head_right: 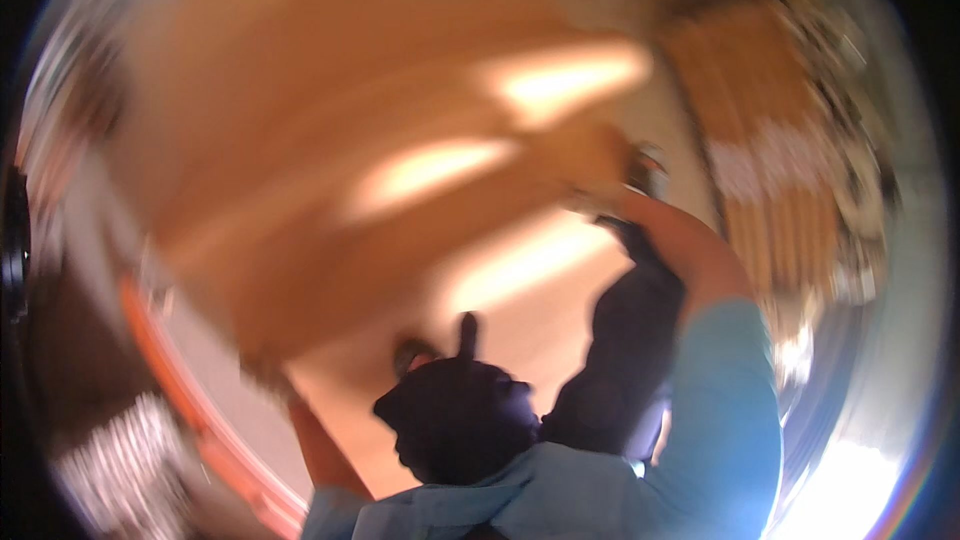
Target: The person cuts a large sheet of cardboard into smaller pieces using a utility knife. They repeatedly position the sheet, score and cut along straight lines, and separate the cut pieces.
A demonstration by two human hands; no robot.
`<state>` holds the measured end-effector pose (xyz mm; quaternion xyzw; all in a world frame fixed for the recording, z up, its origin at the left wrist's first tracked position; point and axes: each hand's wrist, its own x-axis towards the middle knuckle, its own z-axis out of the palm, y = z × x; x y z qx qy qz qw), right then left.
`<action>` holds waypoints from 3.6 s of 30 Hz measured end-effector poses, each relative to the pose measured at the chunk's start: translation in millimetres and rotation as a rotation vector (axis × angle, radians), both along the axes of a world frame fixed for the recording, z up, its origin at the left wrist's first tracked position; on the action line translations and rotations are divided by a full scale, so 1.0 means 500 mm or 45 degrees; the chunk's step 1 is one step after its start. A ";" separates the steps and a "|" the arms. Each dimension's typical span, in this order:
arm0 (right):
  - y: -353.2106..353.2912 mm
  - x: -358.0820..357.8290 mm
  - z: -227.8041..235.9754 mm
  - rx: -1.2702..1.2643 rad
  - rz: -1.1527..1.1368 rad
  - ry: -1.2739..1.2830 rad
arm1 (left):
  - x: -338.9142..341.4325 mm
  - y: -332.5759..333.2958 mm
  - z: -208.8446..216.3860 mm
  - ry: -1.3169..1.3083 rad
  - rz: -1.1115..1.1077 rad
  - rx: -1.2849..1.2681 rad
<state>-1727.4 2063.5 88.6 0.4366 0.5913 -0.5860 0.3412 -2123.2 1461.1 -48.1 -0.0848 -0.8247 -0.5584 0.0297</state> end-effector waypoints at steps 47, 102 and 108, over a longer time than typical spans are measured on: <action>-0.895 -0.842 -0.053 0.666 1.559 1.115 | -0.068 -0.057 0.151 -0.716 0.322 0.218; -0.275 -0.305 -0.007 0.874 1.757 0.462 | 0.256 0.546 0.131 0.468 -0.896 -0.978; -0.108 -0.168 -0.011 0.926 1.647 0.353 | 0.260 0.557 0.121 0.495 -0.945 -1.051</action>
